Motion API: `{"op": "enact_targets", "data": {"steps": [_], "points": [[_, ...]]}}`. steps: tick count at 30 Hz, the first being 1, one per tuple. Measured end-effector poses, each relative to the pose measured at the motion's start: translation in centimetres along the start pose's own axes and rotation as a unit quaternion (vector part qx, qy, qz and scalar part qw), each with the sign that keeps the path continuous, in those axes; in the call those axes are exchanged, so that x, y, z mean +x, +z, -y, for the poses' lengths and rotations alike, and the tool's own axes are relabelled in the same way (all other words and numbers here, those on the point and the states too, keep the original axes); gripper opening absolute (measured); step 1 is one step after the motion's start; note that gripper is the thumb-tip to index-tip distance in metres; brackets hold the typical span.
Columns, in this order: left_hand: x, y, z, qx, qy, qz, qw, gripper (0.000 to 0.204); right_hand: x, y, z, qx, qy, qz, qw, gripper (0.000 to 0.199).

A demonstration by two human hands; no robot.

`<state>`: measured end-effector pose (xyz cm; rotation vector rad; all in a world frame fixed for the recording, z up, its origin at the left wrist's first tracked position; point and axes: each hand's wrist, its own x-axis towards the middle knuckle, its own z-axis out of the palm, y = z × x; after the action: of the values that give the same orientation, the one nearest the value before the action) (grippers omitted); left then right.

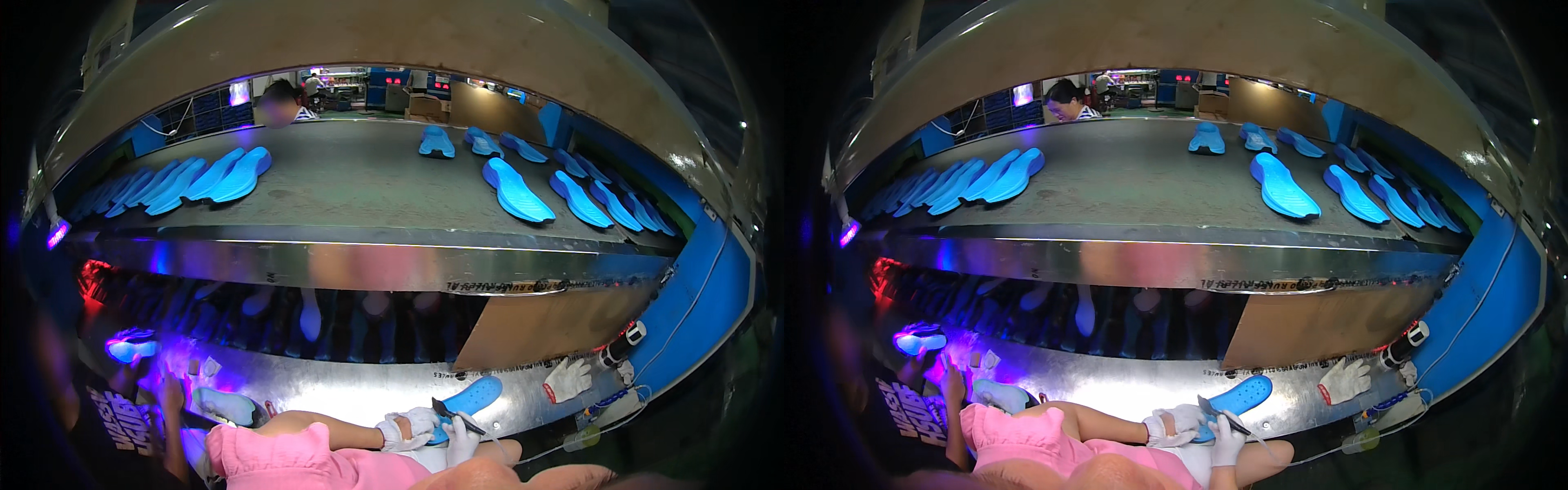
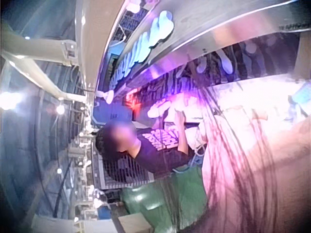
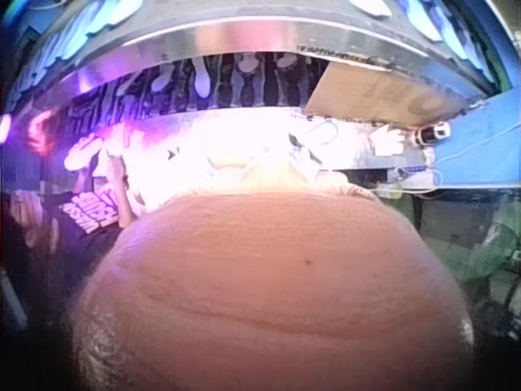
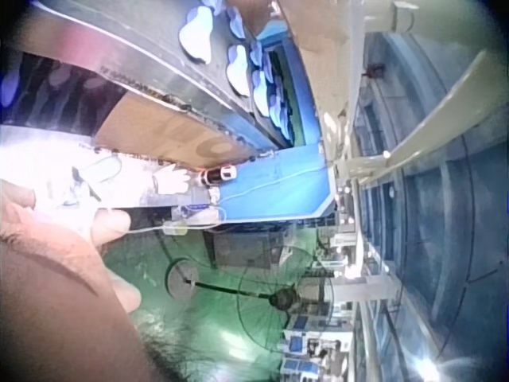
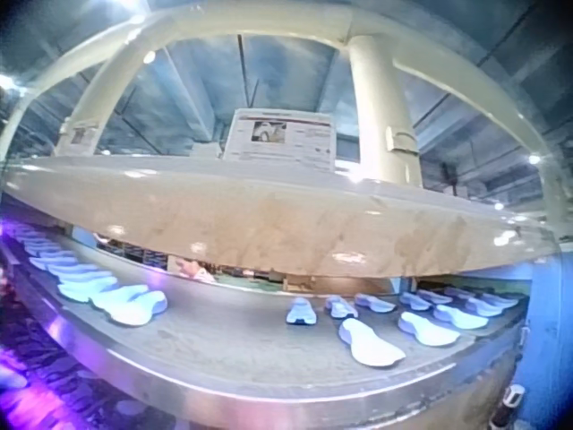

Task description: The person repeatedly takes shoe outsoles from a conveyor belt and applies adhesive over their surfaces using a dispenser brush tool.

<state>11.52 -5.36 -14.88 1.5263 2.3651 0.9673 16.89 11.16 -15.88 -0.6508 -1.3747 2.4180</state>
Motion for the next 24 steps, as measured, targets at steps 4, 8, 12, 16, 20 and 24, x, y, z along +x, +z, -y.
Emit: {"op": "enact_targets", "data": {"steps": [4,8,12,16,20,24], "points": [[-0.3,0.3,0.2,0.014,-0.008,-0.062,0.998,0.026,-0.1,0.1,0.2,0.004,0.007,0.002,1.000,0.025],[0.0,-0.2,0.1,-0.011,-0.022,-0.018,1.000,0.024,0.1,-0.6,0.0,0.027,0.013,-0.004,1.000,0.024],[-0.4,0.1,2.3,-0.088,0.123,-0.070,0.986,0.014,-0.2,-0.8,0.5,0.086,0.030,0.000,0.996,0.025],[-0.5,2.9,5.0,-0.019,0.189,-0.062,0.980,0.042,-0.3,-3.2,0.2,0.238,0.034,0.028,0.970,0.027],[0.3,3.0,3.3,0.060,0.159,-0.119,0.978,0.041,0.9,-4.8,0.2,0.338,0.030,0.028,0.940,0.029],[1.4,1.8,3.0,0.008,0.209,-0.147,0.967,0.039,1.2,-5.5,-0.2,0.376,0.037,-0.011,0.926,0.029]]}}
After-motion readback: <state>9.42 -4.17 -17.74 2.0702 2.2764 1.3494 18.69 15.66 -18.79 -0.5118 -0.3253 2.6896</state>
